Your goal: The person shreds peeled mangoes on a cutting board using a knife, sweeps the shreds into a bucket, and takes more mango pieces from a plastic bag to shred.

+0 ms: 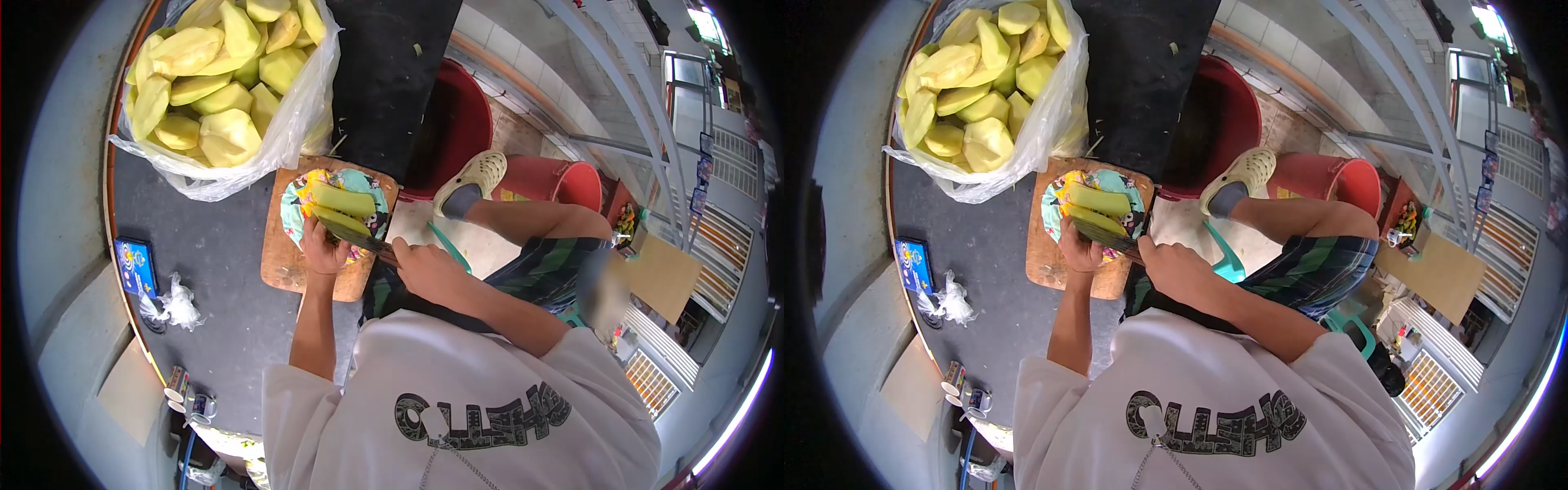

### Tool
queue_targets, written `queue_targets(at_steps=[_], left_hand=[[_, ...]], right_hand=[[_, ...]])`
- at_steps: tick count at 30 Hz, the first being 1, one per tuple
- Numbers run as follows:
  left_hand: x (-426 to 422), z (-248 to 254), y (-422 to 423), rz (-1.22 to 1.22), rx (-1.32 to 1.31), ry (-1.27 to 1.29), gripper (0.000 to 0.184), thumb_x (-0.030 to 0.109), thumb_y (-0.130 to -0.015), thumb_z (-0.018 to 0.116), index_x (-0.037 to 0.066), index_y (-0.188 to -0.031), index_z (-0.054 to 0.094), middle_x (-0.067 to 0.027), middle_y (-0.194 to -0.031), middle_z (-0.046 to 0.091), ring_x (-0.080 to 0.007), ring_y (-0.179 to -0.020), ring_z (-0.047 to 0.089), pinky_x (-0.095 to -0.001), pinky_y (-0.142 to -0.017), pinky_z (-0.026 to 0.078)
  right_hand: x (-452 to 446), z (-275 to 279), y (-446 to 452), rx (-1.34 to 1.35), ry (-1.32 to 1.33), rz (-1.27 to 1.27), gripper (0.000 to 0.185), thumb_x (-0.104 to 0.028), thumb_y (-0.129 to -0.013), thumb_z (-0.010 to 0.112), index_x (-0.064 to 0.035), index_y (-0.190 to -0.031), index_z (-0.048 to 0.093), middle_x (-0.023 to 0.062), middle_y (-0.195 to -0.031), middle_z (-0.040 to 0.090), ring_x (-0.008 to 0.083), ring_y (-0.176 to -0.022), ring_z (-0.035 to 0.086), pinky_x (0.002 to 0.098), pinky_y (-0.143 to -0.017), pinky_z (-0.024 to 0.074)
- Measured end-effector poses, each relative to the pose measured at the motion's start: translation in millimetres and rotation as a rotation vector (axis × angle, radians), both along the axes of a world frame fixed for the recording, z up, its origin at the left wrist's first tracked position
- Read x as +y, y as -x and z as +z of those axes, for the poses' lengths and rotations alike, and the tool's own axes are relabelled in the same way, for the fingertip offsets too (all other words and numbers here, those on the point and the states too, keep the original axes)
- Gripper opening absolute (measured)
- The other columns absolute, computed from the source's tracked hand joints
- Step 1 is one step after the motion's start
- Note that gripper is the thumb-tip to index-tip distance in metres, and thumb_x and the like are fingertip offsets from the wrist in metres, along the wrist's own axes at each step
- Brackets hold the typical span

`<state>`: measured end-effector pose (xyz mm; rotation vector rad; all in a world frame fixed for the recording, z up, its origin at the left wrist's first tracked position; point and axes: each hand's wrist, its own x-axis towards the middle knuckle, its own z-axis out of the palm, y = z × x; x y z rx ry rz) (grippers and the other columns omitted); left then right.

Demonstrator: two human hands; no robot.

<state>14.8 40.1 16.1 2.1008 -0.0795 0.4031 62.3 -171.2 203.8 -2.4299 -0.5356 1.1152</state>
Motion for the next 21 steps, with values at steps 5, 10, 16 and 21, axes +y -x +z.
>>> queue_targets(at_steps=[5,10,16,21], left_hand=[[1,-5,5,0.025,0.026,0.012,0.064,0.059,-0.091,0.061,0.006,-0.125,0.051,-0.023,-0.104,0.061,-0.0406,-0.084,0.061,-0.0478,-0.066,0.049],[0,-8,8,0.03,0.006,-0.003,0.063,0.059,-0.089,0.063,0.005,-0.119,0.051,-0.0217,-0.097,0.058,-0.0392,-0.079,0.059,-0.0462,-0.063,0.048],[-6,3,-2,0.055,0.036,0.096,0.061,0.055,-0.089,0.066,0.002,-0.118,0.054,-0.0189,-0.093,0.058,-0.0359,-0.08,0.061,-0.0438,-0.066,0.05],[-9,2,1,0.091,0.059,0.215,0.054,0.045,-0.087,0.069,-0.002,-0.113,0.06,-0.0205,-0.098,0.061,-0.0346,-0.085,0.064,-0.0421,-0.072,0.053]], right_hand=[[2,-22,-1,-0.01,-0.015,-0.005,0.026,-0.01,-0.085,0.065,0.0011,-0.099,0.045,0.0235,-0.064,0.062,0.0439,-0.063,0.066,0.0509,-0.057,0.0539],[12,-74,-5,-0.001,-0.014,-0.01,0.027,-0.007,-0.088,0.055,0.0043,-0.111,0.049,0.0267,-0.071,0.066,0.0446,-0.072,0.069,0.0533,-0.061,0.0562],[13,-39,-1,-0.052,0.005,-0.032,0.023,-0.011,-0.088,0.06,0.0016,-0.102,0.046,0.0252,-0.07,0.065,0.0444,-0.067,0.067,0.0528,-0.059,0.0538],[1,6,3,-0.009,-0.042,-0.045,0.025,-0.009,-0.087,0.063,0.0019,-0.1,0.045,0.0245,-0.07,0.064,0.0432,-0.067,0.067,0.0518,-0.059,0.0538]])
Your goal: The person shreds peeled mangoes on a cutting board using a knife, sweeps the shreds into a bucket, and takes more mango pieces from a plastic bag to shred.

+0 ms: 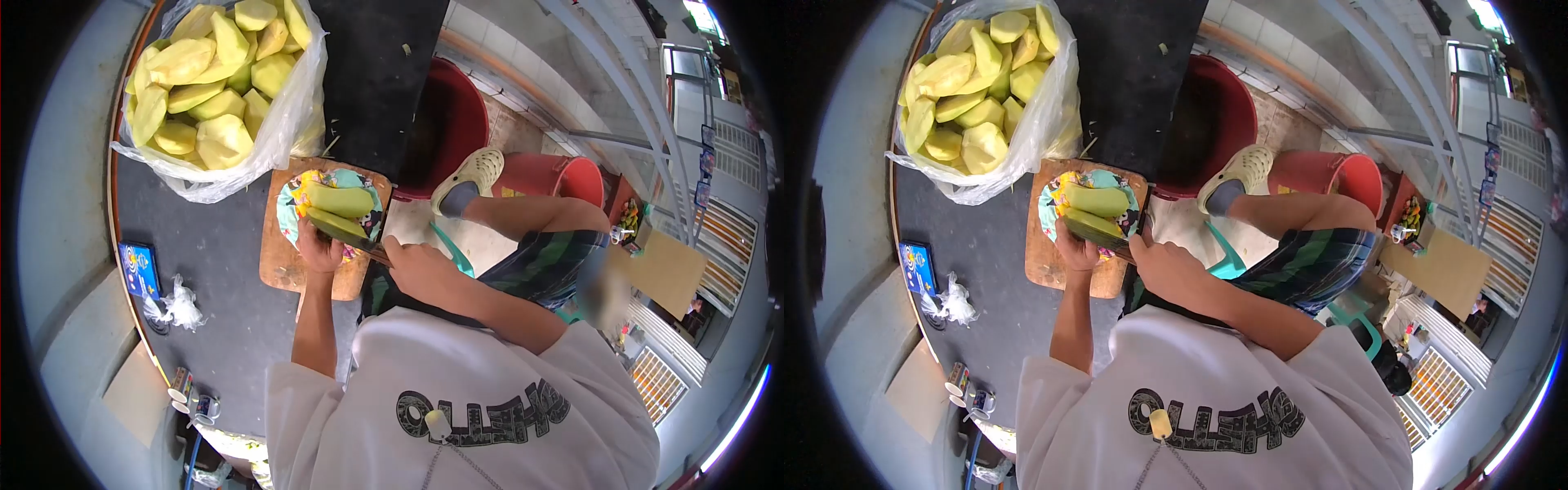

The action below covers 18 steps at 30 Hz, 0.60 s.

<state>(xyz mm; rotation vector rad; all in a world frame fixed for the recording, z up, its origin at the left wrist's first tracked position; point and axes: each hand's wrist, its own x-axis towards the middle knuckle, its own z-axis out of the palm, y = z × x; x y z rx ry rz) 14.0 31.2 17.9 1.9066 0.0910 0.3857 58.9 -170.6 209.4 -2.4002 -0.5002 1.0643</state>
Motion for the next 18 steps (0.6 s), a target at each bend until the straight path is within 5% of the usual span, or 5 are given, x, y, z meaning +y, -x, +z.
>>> queue_targets(at_steps=[4,9,13,18], left_hand=[[0,-1,1,-0.002,-0.026,0.023,0.051,0.04,-0.084,0.07,-0.001,-0.115,0.062,-0.0219,-0.106,0.063,-0.0357,-0.091,0.066,-0.041,-0.077,0.054],[3,4,1,-0.011,0.025,-0.062,0.049,0.036,-0.082,0.07,0.001,-0.116,0.062,-0.021,-0.107,0.064,-0.0362,-0.093,0.066,-0.0408,-0.078,0.055],[6,1,1,-0.02,-0.02,-0.12,0.053,0.04,-0.082,0.07,0.001,-0.117,0.061,-0.0209,-0.108,0.064,-0.0374,-0.091,0.066,-0.0417,-0.076,0.055],[6,-6,2,-0.017,-0.058,-0.183,0.059,0.047,-0.085,0.069,0.001,-0.12,0.058,-0.0218,-0.109,0.064,-0.0402,-0.092,0.065,-0.0445,-0.074,0.054]], right_hand=[[-1,10,-3,0.079,0.031,0.023,0.022,-0.004,-0.087,0.054,0.006,-0.104,0.046,0.0294,-0.07,0.065,0.0465,-0.067,0.068,0.0547,-0.059,0.0553],[1,5,1,0.036,0.064,0.044,0.025,-0.008,-0.086,0.06,0.0036,-0.102,0.045,0.0255,-0.069,0.065,0.0439,-0.067,0.068,0.0524,-0.059,0.0546],[2,13,3,0.021,0.069,0.012,0.03,-0.012,-0.086,0.067,0.0011,-0.1,0.045,0.0229,-0.068,0.064,0.0423,-0.065,0.067,0.0505,-0.059,0.054],[3,10,-1,0.06,0.1,0.036,0.026,-0.01,-0.087,0.061,0.0025,-0.103,0.045,0.0251,-0.071,0.066,0.0435,-0.069,0.068,0.0519,-0.061,0.0548]])
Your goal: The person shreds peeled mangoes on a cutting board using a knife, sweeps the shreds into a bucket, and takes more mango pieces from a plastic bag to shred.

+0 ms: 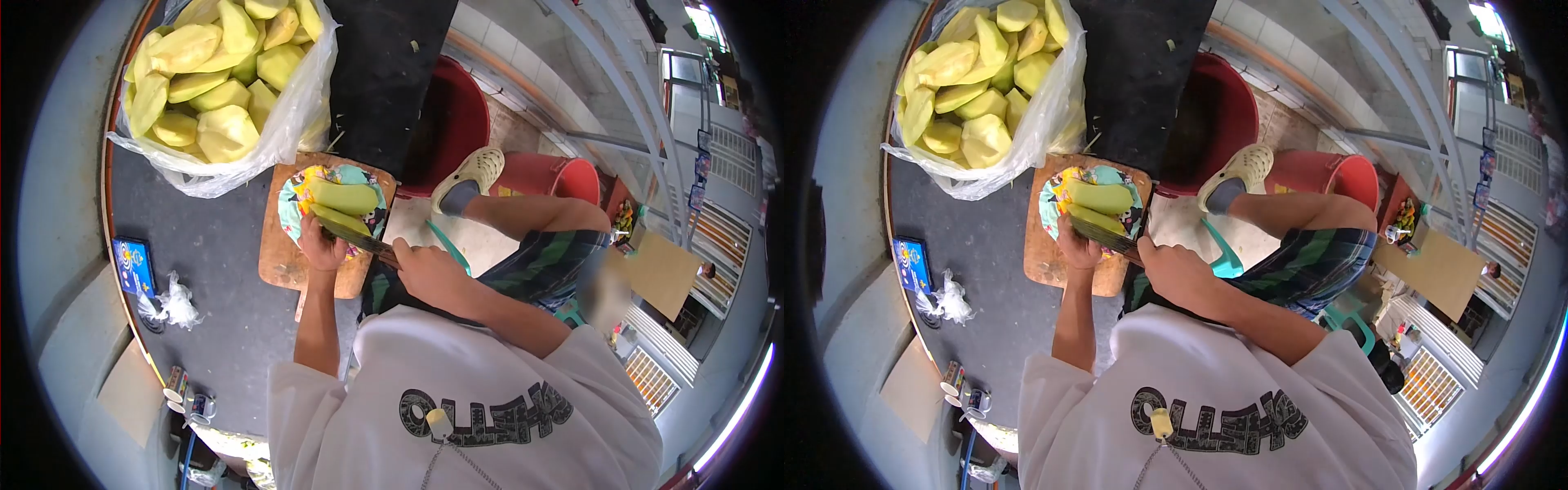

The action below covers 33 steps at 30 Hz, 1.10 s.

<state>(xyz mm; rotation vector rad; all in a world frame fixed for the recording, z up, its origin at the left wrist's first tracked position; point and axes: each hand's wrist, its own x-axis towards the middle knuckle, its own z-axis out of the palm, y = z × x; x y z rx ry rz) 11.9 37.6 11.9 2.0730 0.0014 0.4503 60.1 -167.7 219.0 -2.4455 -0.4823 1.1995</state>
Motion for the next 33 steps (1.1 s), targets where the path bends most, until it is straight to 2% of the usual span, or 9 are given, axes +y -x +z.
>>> queue_targets(at_steps=[1,6,15,17,20,23,27,33], left_hand=[[1,0,1,-0.007,0.006,-0.004,0.06,0.048,-0.085,0.068,0.001,-0.121,0.057,-0.0223,-0.11,0.064,-0.041,-0.092,0.064,-0.0454,-0.074,0.054],[-1,-4,3,-0.008,0.012,0.005,0.06,0.048,-0.087,0.068,0.001,-0.122,0.055,-0.0237,-0.111,0.063,-0.042,-0.09,0.064,-0.0473,-0.073,0.053],[-4,-7,4,0.039,0.008,0.104,0.057,0.047,-0.086,0.07,0.002,-0.117,0.054,-0.0223,-0.1,0.061,-0.0401,-0.081,0.061,-0.0458,-0.066,0.05],[-4,-4,3,0.041,0.028,0.104,0.053,0.046,-0.084,0.071,0.002,-0.11,0.056,-0.0214,-0.098,0.061,-0.0384,-0.079,0.06,-0.0449,-0.065,0.049],[-1,7,3,0.005,0.104,0.043,0.047,0.043,-0.083,0.072,0.002,-0.101,0.056,-0.0196,-0.093,0.06,-0.0374,-0.079,0.058,-0.0448,-0.066,0.048],[-6,10,-5,0.055,0.004,0.133,0.044,0.041,-0.083,0.072,0.002,-0.096,0.056,-0.0174,-0.087,0.057,-0.0357,-0.075,0.056,-0.044,-0.065,0.047],[-3,8,-7,0.036,0.005,0.088,0.043,0.039,-0.084,0.072,0.002,-0.095,0.054,-0.0176,-0.088,0.056,-0.0343,-0.074,0.056,-0.042,-0.065,0.047],[-2,-5,6,0.048,0.035,0.174,0.047,0.037,-0.085,0.072,-0.001,-0.109,0.056,-0.0213,-0.1,0.059,-0.0355,-0.081,0.06,-0.0417,-0.069,0.05]], right_hand=[[0,1,0,0.03,0.004,0.007,0.024,-0.007,-0.089,0.056,0.0047,-0.107,0.046,0.0269,-0.074,0.067,0.044,-0.073,0.069,0.0527,-0.063,0.0559],[-3,-6,-1,0.005,-0.016,0.013,0.024,-0.009,-0.088,0.058,0.0035,-0.104,0.046,0.0259,-0.072,0.066,0.0435,-0.071,0.069,0.0519,-0.061,0.0558],[1,-31,-8,-0.01,-0.062,0.007,0.025,-0.01,-0.087,0.059,0.0022,-0.106,0.048,0.0258,-0.072,0.066,0.0433,-0.071,0.069,0.0525,-0.06,0.0554],[1,-37,-6,-0.001,-0.047,-0.007,0.025,-0.01,-0.087,0.059,0.0022,-0.107,0.048,0.0261,-0.072,0.066,0.0433,-0.071,0.069,0.053,-0.061,0.0555],[-2,-77,6,-0.064,-0.13,-0.042,0.026,-0.01,-0.087,0.058,0.0023,-0.107,0.048,0.0264,-0.072,0.066,0.0437,-0.071,0.069,0.054,-0.062,0.0555],[-2,-96,1,-0.124,-0.099,-0.026,0.027,-0.011,-0.087,0.058,0.0027,-0.109,0.048,0.0263,-0.073,0.066,0.0444,-0.071,0.068,0.0539,-0.062,0.0556],[1,-84,2,-0.124,-0.091,-0.026,0.025,-0.01,-0.087,0.057,0.0023,-0.107,0.047,0.0251,-0.071,0.066,0.0451,-0.069,0.068,0.0544,-0.062,0.0553],[-7,-12,0,-0.08,-0.138,-0.068,0.022,-0.008,-0.087,0.056,0.0022,-0.104,0.046,0.026,-0.07,0.065,0.0457,-0.069,0.068,0.0552,-0.059,0.0541]])
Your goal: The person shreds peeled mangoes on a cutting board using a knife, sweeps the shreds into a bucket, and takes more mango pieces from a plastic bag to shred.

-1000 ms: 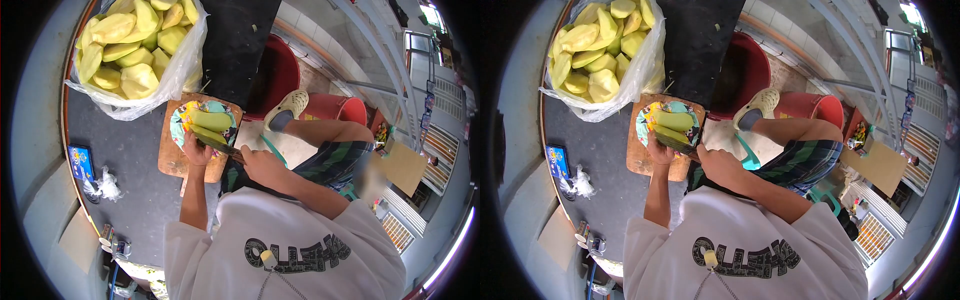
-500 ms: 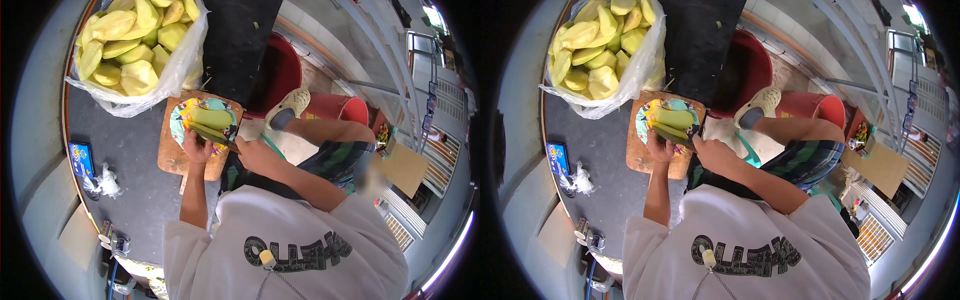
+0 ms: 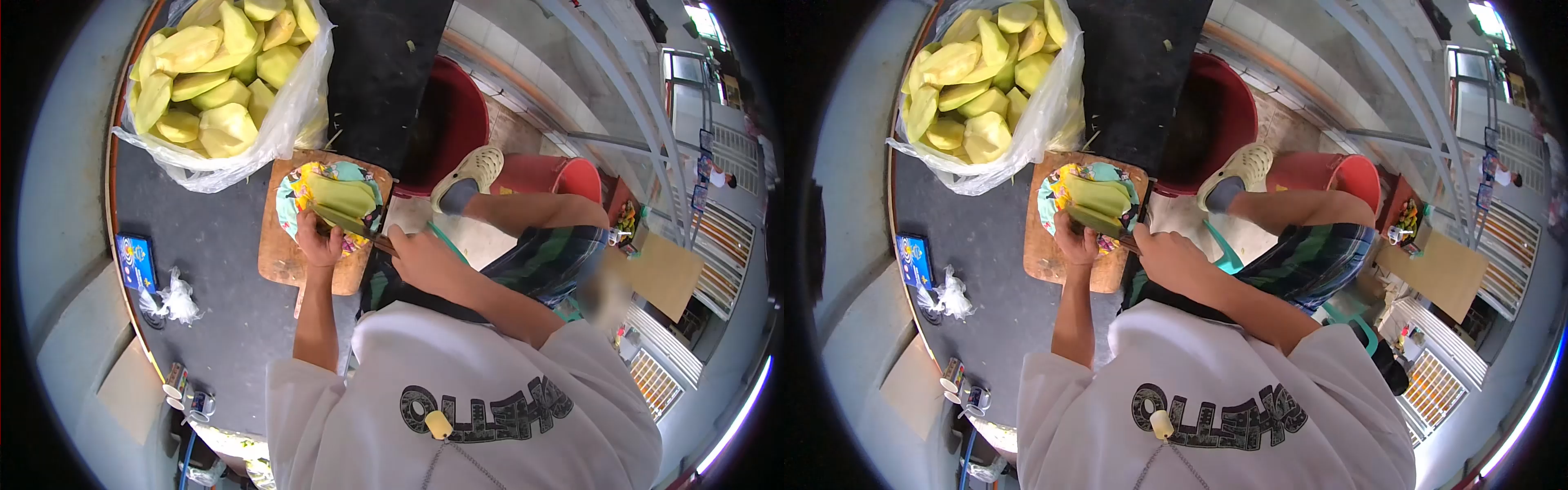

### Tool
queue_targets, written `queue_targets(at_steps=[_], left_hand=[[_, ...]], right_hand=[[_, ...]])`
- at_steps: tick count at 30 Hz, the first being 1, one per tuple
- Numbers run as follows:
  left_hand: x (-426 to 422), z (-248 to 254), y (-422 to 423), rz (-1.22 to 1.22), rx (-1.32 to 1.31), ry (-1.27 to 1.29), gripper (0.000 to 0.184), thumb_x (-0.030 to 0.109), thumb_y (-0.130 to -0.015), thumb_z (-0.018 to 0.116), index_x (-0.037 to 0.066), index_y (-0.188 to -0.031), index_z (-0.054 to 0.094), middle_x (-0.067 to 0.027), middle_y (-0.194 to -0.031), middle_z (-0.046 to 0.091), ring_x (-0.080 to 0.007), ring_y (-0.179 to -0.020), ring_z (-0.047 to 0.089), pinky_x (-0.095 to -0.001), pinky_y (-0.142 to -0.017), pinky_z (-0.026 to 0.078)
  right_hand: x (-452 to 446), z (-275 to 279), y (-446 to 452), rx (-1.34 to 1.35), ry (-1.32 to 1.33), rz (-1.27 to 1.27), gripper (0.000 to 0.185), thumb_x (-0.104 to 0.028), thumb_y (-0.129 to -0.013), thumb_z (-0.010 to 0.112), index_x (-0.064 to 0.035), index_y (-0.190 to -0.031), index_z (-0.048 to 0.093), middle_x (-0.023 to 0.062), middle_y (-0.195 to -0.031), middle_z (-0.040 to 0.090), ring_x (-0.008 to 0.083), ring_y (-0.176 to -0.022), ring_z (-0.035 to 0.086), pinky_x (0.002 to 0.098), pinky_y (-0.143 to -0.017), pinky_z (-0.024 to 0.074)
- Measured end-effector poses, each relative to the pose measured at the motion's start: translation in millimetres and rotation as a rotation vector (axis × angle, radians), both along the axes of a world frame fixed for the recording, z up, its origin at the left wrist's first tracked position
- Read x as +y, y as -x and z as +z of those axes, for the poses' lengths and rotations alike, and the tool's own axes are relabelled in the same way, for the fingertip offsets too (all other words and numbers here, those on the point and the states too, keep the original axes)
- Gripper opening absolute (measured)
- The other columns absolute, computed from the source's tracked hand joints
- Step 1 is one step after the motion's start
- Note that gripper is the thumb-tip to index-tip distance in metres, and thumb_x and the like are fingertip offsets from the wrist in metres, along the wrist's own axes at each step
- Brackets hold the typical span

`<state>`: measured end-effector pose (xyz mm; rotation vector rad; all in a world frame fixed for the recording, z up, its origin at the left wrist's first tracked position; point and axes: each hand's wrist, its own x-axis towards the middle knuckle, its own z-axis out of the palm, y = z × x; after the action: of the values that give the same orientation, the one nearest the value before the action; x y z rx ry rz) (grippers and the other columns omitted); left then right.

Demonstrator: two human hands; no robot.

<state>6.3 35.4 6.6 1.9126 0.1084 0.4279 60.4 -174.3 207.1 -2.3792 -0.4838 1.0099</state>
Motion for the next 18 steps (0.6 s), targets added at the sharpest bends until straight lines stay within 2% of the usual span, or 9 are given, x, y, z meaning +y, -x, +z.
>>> queue_targets(at_steps=[2,4,9,11,18], left_hand=[[1,2,-2,-0.031,-0.049,-0.076,0.052,0.035,-0.085,0.073,-0.001,-0.117,0.055,-0.0211,-0.101,0.06,-0.0369,-0.082,0.061,-0.0423,-0.07,0.051],[1,8,-4,-0.037,-0.053,-0.097,0.051,0.034,-0.085,0.073,-0.001,-0.118,0.055,-0.0211,-0.102,0.06,-0.0372,-0.083,0.061,-0.0423,-0.071,0.051],[1,3,-4,-0.02,-0.08,-0.105,0.05,0.032,-0.084,0.074,0.0,-0.117,0.055,-0.0218,-0.101,0.061,-0.0374,-0.084,0.062,-0.0416,-0.07,0.052],[0,2,-1,-0.016,-0.04,-0.06,0.041,0.023,-0.086,0.066,-0.005,-0.114,0.057,-0.0196,-0.099,0.058,-0.0311,-0.087,0.062,-0.039,-0.076,0.051],[-1,1,2,-0.068,-0.023,-0.013,0.055,0.032,-0.09,0.069,-0.009,-0.124,0.053,-0.0195,-0.108,0.061,-0.0286,-0.097,0.063,-0.0371,-0.087,0.051]], right_hand=[[-1,12,3,0.014,0.021,0.005,0.022,-0.008,-0.087,0.056,0.0026,-0.104,0.046,0.0265,-0.07,0.065,0.0458,-0.069,0.068,0.0551,-0.059,0.0539],[0,16,5,0.028,0.072,0.02,0.028,-0.013,-0.087,0.065,0.0003,-0.101,0.044,0.0239,-0.067,0.062,0.0446,-0.066,0.065,0.053,-0.06,0.0517],[0,10,11,0.032,0.064,0.019,0.029,-0.013,-0.087,0.066,0.0001,-0.101,0.044,0.0237,-0.067,0.062,0.0447,-0.066,0.065,0.0529,-0.06,0.0513],[1,7,12,0.036,0.067,0.013,0.029,-0.013,-0.087,0.066,-0.0001,-0.101,0.044,0.0237,-0.067,0.062,0.0448,-0.066,0.065,0.0528,-0.061,0.0513],[8,0,9,0.027,0.071,-0.008,0.029,-0.012,-0.086,0.066,0.0001,-0.1,0.045,0.0244,-0.068,0.063,0.0448,-0.068,0.065,0.053,-0.062,0.0515]])
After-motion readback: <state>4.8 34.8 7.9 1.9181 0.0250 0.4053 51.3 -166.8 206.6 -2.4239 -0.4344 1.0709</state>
